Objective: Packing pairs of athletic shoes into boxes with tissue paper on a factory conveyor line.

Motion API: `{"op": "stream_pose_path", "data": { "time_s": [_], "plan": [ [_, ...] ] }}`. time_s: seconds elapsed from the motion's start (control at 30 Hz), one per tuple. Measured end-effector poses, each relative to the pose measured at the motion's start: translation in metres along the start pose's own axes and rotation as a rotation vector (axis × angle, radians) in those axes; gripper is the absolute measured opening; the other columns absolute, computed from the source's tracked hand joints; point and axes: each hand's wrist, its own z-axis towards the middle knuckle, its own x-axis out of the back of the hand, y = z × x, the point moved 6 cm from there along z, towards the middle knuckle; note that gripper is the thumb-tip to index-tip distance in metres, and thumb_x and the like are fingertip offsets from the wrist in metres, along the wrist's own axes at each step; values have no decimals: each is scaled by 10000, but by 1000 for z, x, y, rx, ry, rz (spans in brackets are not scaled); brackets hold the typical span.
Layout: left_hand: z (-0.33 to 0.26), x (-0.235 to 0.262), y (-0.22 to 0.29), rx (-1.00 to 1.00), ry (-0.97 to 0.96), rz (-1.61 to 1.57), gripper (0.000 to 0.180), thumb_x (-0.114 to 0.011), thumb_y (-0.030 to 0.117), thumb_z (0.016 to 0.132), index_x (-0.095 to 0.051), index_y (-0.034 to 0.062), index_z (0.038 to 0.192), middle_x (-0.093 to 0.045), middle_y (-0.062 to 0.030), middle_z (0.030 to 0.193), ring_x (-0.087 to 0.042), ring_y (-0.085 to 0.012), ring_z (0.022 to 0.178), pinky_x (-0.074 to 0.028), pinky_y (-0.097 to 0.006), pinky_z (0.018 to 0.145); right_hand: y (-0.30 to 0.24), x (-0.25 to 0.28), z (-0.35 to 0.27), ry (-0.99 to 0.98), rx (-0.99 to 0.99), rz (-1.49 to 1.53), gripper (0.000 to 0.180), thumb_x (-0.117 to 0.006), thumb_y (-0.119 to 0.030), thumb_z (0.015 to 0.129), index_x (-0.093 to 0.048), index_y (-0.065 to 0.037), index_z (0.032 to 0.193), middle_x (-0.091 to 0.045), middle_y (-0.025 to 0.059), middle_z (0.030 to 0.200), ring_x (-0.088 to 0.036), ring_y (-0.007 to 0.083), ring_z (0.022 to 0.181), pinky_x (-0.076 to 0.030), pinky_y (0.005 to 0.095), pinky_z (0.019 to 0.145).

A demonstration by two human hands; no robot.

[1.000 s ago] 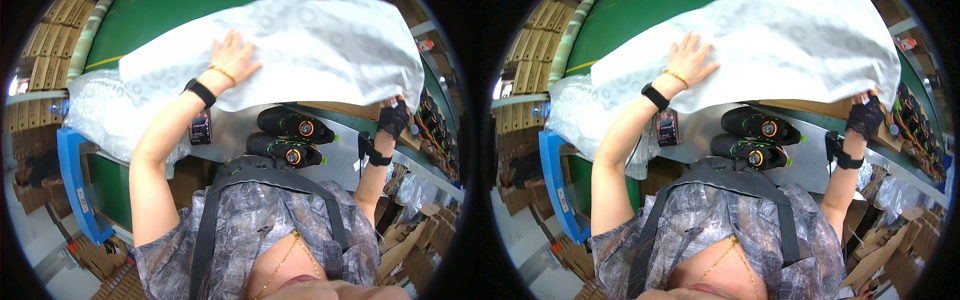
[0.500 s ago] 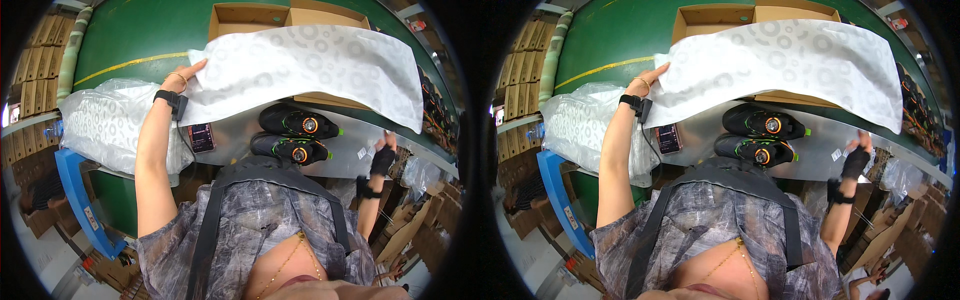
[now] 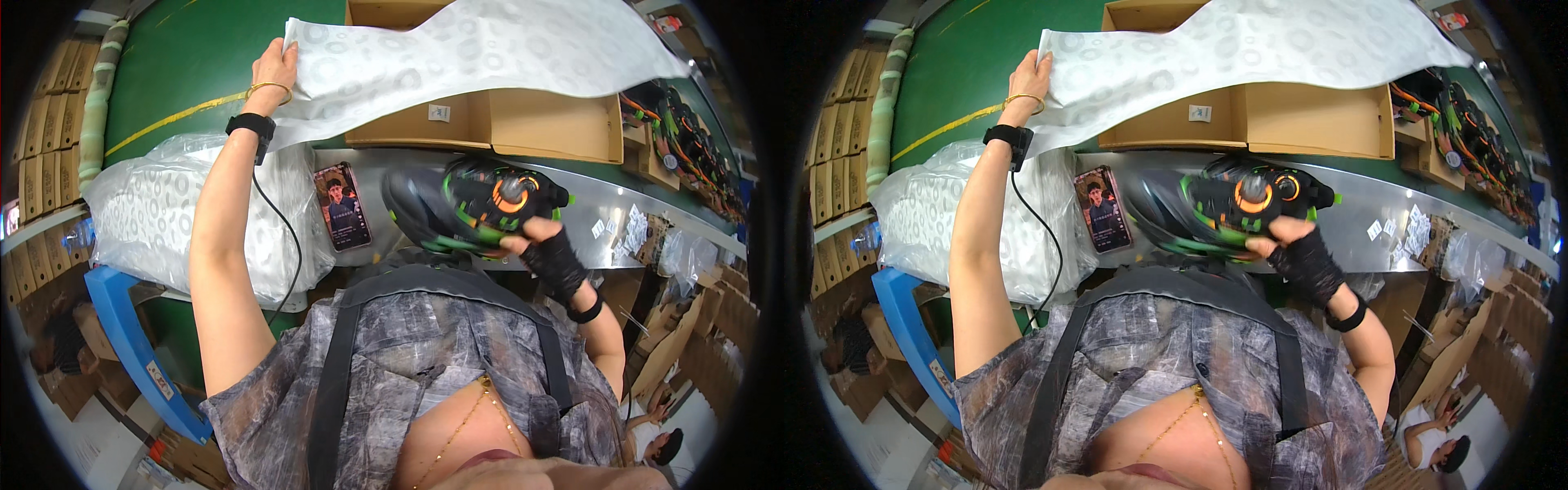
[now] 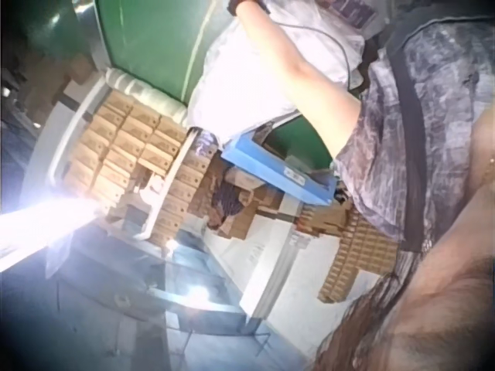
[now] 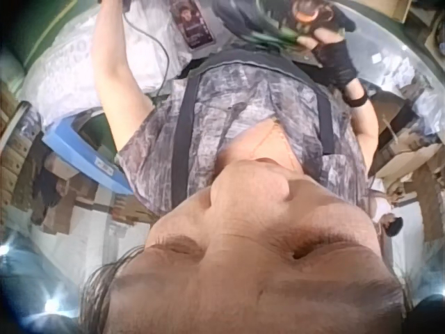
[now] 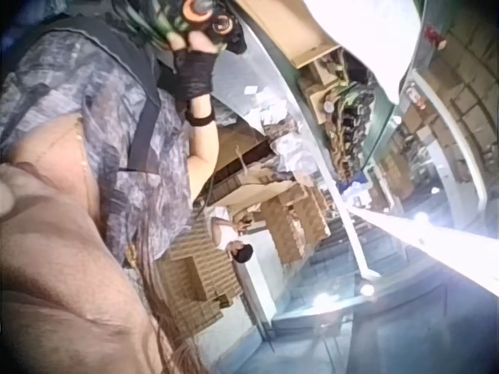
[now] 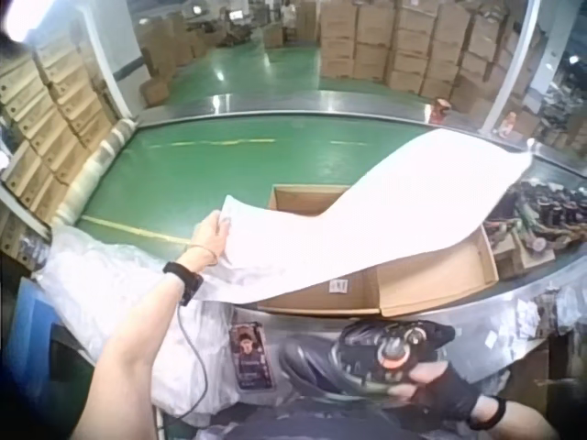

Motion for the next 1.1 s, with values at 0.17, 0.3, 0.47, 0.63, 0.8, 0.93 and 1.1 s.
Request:
{"op": "stream_pose_path", "data": {
  "time_s": [0.17,0.3,0.47,0.63,0.8,0.93,1.1],
  "plan": [
    [4,13,-4,1,31,64,262,-436,346,833,-478,94,893,-568,-236,817,-504,-452,801,-398,-502,673,-58,35,91,7,-139,818,207,-542,-219,818,-558,-16,851,-436,-26,509,-375,50,392,-282,209,381],
    [8,25,9,-36,17,93,254,-419,352,847,-467,110,910,-575,-222,779,-516,-449,766,-404,-506,640,-41,44,186,145,-64,1001,175,-556,-214,817,-505,-87,708,-422,-24,498,-382,53,398,-296,213,377],
    [13,46,-5,-25,34,116,251,-413,353,853,-456,117,928,-577,-217,768,-523,-439,766,-407,-501,637,43,-29,207,170,-484,1026,140,-603,-149,775,-481,-101,723,-408,-22,524,-392,74,398,-288,218,341],
    [19,67,0,11,55,153,457,-483,476,797,-460,82,1026,-591,-228,814,-544,-426,800,-428,-465,687,20,-31,187,232,-461,1189,163,-586,-153,792,-443,-112,724,-384,-35,533,-362,66,390,-255,204,338],
    [27,87,-72,185,-154,78,523,-622,461,707,-548,-3,937,-605,-83,780,-583,-226,717,-464,-341,612,21,30,158,189,-218,1903,56,-376,-123,898,-420,-91,910,-359,-20,503,-372,85,441,-271,207,397],
    [-11,72,-81,384,-585,-348,277,-643,219,728,-573,18,906,-578,-22,716,-541,-103,596,-460,-239,491,70,64,111,383,-128,2152,145,-336,-174,916,-435,-75,878,-353,-15,484,-361,86,412,-254,220,384],
    [1,92,-133,344,-309,-375,254,-598,193,773,-560,2,937,-587,-28,764,-538,-89,629,-452,-231,535,80,49,20,659,209,2216,239,-308,-198,926,-462,-49,1033,-430,4,520,-368,75,406,-245,209,378]
  ]
}}
